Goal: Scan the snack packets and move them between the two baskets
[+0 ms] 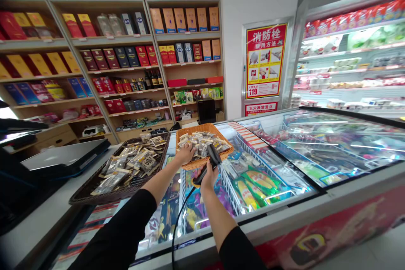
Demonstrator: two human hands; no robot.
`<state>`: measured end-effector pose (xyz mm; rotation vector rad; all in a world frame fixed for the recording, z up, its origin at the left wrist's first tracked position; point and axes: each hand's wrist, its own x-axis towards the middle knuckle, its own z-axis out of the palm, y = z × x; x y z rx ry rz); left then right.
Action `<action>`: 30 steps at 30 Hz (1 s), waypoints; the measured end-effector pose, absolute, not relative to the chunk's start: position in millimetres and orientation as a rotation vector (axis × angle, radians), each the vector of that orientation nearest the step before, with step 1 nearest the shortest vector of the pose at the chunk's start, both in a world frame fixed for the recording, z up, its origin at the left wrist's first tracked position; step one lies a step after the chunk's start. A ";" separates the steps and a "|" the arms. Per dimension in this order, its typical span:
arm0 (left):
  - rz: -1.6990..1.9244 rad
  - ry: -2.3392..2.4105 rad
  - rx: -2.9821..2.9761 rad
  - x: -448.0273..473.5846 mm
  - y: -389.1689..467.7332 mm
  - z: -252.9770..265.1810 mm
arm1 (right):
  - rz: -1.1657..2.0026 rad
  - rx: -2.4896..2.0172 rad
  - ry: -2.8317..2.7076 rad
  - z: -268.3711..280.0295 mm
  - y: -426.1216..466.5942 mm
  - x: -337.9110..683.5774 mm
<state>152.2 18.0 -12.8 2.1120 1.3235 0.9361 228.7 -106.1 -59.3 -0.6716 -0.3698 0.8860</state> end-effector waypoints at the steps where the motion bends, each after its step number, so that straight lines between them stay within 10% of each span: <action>1: 0.939 1.324 2.064 151.1 19.3 -12.7 | 0.875 -0.678 -0.385 -60.1 -105.3 228.7; 12: 1.204 1.885 2.034 0.1 -9.9 28.1 | 0.967 -0.683 -0.551 -52.0 -120.8 215.8; 30: 0.561 2.122 2.212 -15.5 -20.8 -9.0 | 1.216 -0.670 -0.697 -71.5 -122.7 198.4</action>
